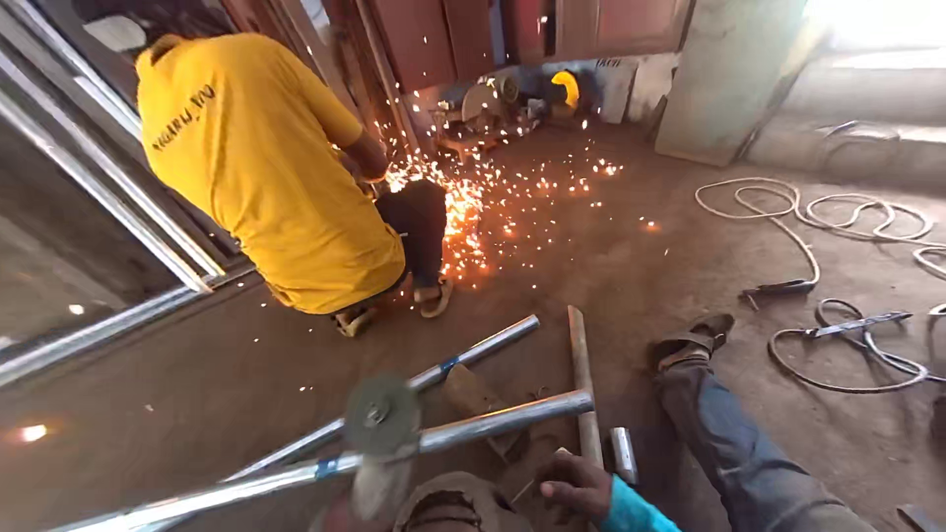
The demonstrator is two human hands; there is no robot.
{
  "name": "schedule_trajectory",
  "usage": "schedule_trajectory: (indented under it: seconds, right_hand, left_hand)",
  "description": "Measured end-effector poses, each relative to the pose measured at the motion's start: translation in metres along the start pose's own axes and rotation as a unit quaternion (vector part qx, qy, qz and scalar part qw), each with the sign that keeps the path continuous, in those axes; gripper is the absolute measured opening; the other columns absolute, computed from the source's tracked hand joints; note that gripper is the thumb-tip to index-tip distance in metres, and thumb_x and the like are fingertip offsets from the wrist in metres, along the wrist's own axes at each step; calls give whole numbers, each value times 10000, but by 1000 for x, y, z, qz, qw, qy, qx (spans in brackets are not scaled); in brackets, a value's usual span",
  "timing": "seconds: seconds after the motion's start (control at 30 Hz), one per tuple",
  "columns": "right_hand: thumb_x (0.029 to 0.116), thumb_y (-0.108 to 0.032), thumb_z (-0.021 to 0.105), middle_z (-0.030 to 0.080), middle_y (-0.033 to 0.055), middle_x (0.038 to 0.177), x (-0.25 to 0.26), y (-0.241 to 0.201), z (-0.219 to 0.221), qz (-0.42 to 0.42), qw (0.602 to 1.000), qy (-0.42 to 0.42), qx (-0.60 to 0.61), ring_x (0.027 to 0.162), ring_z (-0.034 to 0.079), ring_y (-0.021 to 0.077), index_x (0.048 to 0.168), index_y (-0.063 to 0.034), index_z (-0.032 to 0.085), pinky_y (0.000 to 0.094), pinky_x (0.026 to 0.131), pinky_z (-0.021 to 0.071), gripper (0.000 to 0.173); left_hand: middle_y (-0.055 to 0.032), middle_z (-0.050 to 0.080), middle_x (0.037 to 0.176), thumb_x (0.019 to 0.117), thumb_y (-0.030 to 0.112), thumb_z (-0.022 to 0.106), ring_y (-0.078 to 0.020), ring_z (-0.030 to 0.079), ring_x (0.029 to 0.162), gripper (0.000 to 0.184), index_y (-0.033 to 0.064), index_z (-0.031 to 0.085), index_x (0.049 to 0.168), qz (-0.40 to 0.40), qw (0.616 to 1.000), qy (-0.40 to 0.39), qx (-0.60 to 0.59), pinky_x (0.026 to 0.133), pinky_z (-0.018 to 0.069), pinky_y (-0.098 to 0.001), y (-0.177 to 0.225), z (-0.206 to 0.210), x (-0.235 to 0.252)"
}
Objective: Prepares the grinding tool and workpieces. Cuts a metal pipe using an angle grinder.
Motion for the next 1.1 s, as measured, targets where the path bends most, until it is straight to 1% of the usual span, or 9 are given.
schedule_trajectory:
  seconds: [0.13, 0.23, 0.3, 0.4, 0.5, 0.63, 0.87, 0.93, 1.1]
  right_hand:
    - [861, -482, 761, 663, 154, 1289, 39, -77, -10, -265, 955, 112, 76, 1110, 677, 144, 1441, 123, 398, 331, 949, 574, 913]
    - [798, -379, 793, 722, 24, 904, 23, -98, -86, -282, 872, 334, 220, 801, 708, 78, 1221, 74, 532, 311, 751, 620, 672]
    - [876, -239, 661, 728, 21, 823, -7, -83, -131, -236, 838, 418, 261, 736, 714, 82, 1168, 56, 566, 299, 702, 631, 425]
    - [919, -247, 621, 746, 18, 837, -40, -44, -179, -237, 827, 443, 254, 771, 734, 93, 1132, 31, 583, 292, 730, 637, 352]
    - [807, -455, 827, 779, 104, 992, -49, -10, -204, -282, 834, 377, 288, 912, 764, 204, 1137, -5, 626, 371, 806, 645, 593]
    - [752, -431, 882, 780, 99, 961, -29, -5, -196, -293, 824, 303, 378, 871, 765, 202, 1048, -86, 715, 376, 782, 647, 484]
    - [826, -310, 703, 744, 71, 797, 2, 37, -204, -175, 835, 403, 331, 717, 741, 159, 1081, 21, 586, 347, 679, 642, 434]
    - [881, -223, 641, 745, 66, 782, 1, 44, -195, -146, 840, 416, 316, 701, 736, 146, 1086, 34, 594, 329, 672, 639, 332]
    - [771, -202, 760, 731, 86, 760, 0, 58, -188, -93, 833, 468, 280, 666, 728, 153, 1100, 81, 594, 344, 647, 636, 464]
  left_hand:
    - [-241, 663, 1282, 716, 503, 873, -363, 639, 1215, 959, -27, 518, 1433, 248, 965, -72, -38, 1070, 492, -555, 217, 15, 46]
    - [-225, 646, 1303, 743, 394, 901, -340, 646, 1199, 1026, 59, 360, 1548, 316, 924, -199, -86, 1052, 512, -538, 323, 54, 30]
    - [-250, 546, 1453, 797, 330, 882, -338, 569, 1330, 1125, 49, 174, 1626, 406, 864, -290, -70, 1140, 448, -503, 358, 92, 8]
    - [-291, 292, 1639, 834, 303, 866, -427, 428, 1456, 1191, 30, 41, 1650, 522, 784, -333, 48, 1184, 374, -560, 367, 140, -18]
    - [-313, 357, 1588, 838, 179, 864, -498, 589, 1251, 1109, 179, 131, 1671, 533, 748, -372, 132, 1014, 486, -653, 349, 178, -31]
    - [-303, 452, 1504, 914, 254, 789, -500, 628, 1151, 936, 323, 218, 1653, 501, 765, -371, 165, 958, 504, -664, 343, 191, -17]
    - [-240, 633, 1344, 825, 303, 847, -433, 680, 1129, 818, 173, 463, 1536, 492, 812, -295, 107, 932, 543, -640, 331, 195, 4]
    - [-236, 656, 1302, 769, 389, 880, -442, 677, 1122, 975, 141, 371, 1562, 457, 812, -320, 175, 945, 530, -654, 322, 210, 11]
    - [-275, 642, 1296, 759, 495, 860, -460, 642, 1176, 1054, 70, 332, 1567, 408, 813, -346, 232, 991, 488, -654, 309, 223, 8]
Point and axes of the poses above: each hand's wrist, its own x-axis towards the middle knuckle, its own z-axis out of the palm, y = z × x, the point moved 9 cm from there along x, towards the middle knuckle
